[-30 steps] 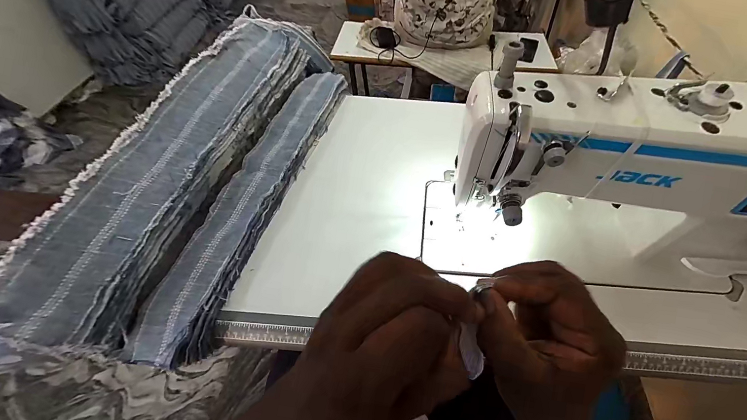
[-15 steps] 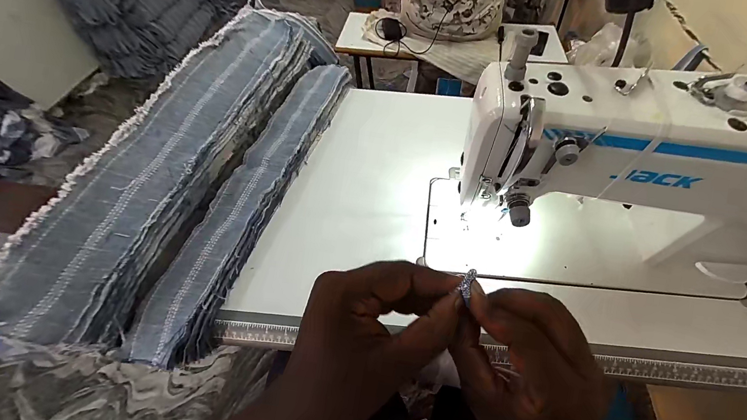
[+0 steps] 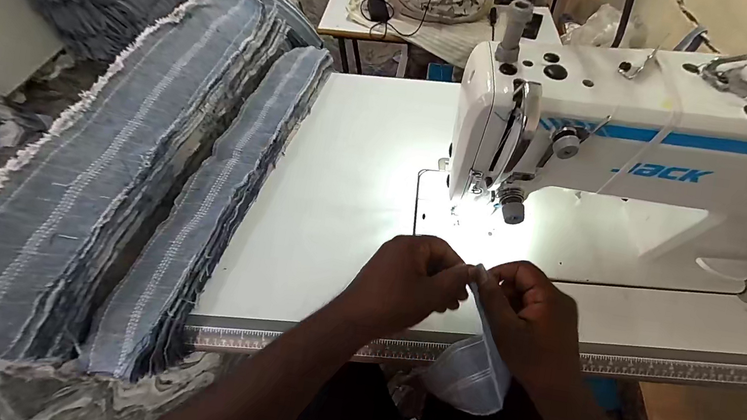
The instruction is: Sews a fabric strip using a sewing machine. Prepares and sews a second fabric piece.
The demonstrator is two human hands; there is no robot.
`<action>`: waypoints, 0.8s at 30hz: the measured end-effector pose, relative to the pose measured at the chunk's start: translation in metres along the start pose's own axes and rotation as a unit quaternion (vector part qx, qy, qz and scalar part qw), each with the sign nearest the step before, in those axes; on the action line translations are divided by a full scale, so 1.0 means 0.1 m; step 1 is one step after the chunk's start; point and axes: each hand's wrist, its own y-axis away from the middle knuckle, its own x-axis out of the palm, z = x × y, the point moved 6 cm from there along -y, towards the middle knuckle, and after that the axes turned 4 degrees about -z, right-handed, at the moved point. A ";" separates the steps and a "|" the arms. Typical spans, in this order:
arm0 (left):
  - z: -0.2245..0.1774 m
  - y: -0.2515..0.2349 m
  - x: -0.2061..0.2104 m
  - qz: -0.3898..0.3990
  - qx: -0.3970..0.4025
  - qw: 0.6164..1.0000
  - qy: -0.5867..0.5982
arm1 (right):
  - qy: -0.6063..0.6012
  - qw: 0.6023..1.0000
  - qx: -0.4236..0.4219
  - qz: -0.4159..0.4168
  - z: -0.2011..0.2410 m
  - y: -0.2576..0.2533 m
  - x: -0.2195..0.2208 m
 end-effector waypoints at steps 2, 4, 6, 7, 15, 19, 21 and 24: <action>0.18 -0.28 0.06 -0.025 -0.008 0.999 -0.029 | 0.170 0.981 -0.066 -0.058 0.00 0.03 0.01; 0.29 -0.53 0.10 -0.049 0.002 0.989 -0.143 | 0.235 0.969 -0.077 -0.022 -0.08 0.05 0.24; 0.34 -0.64 0.09 -0.071 0.004 0.957 -0.280 | 0.290 0.953 -0.077 0.027 -0.26 0.05 0.43; 0.33 -0.63 0.07 -0.082 0.017 0.941 -0.327 | 0.306 0.946 -0.098 0.035 -0.31 0.00 0.44; 0.44 -0.01 0.22 -0.090 0.219 0.848 -0.474 | 0.247 0.927 -0.261 0.104 -0.52 -0.47 0.31; 0.40 -0.16 0.18 -0.098 0.227 0.839 -0.486 | 0.271 0.921 -0.257 0.110 -0.56 -0.64 0.37; 0.38 -0.27 0.16 -0.105 0.213 0.838 -0.491 | 0.274 0.919 -0.263 0.102 -0.60 -0.77 0.41; 0.31 -0.36 0.20 -0.124 0.214 0.832 -0.497 | 0.283 0.910 -0.278 0.116 -0.56 -0.84 0.37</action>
